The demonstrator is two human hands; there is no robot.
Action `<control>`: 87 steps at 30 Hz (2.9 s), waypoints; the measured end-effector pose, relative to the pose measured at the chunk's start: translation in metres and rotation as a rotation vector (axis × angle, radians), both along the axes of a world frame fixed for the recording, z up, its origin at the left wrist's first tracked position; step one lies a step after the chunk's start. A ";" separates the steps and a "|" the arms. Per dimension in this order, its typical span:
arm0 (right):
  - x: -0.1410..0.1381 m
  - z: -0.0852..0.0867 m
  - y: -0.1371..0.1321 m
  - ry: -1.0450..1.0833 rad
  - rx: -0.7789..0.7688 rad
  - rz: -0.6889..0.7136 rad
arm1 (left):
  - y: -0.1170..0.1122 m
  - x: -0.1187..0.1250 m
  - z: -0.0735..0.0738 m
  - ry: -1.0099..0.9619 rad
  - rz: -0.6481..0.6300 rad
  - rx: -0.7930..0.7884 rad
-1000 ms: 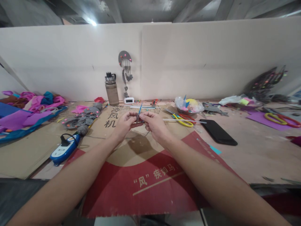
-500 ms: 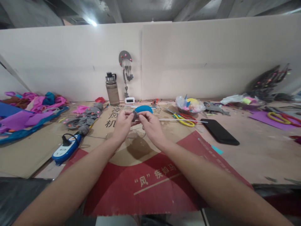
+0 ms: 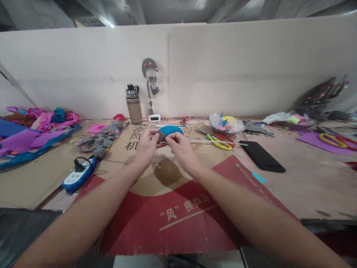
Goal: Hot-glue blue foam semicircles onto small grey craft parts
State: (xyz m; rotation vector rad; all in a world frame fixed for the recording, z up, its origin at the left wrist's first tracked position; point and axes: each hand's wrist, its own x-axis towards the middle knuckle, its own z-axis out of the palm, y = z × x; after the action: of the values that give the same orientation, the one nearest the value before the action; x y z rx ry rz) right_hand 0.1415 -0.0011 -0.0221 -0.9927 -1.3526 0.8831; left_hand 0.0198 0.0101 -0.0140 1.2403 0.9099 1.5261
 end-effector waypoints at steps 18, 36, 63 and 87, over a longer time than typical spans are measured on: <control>0.005 -0.001 0.004 -0.113 0.070 -0.021 | -0.001 -0.003 0.005 -0.072 -0.131 -0.018; 0.010 -0.005 -0.001 -0.419 0.245 -0.022 | 0.021 -0.026 0.004 -0.062 -0.021 -0.031; 0.052 -0.024 0.037 -0.851 -0.243 -0.249 | 0.029 -0.038 0.001 -0.189 0.047 -0.071; 0.033 0.007 0.001 -0.273 0.135 -0.026 | 0.039 -0.038 -0.019 -0.125 -0.026 -0.097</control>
State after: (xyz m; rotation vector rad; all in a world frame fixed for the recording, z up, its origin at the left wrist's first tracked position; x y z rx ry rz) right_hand 0.1746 -0.0003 -0.0146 -1.0501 -1.6030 0.6428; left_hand -0.0177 0.0492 -0.0333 1.0715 0.8726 1.5039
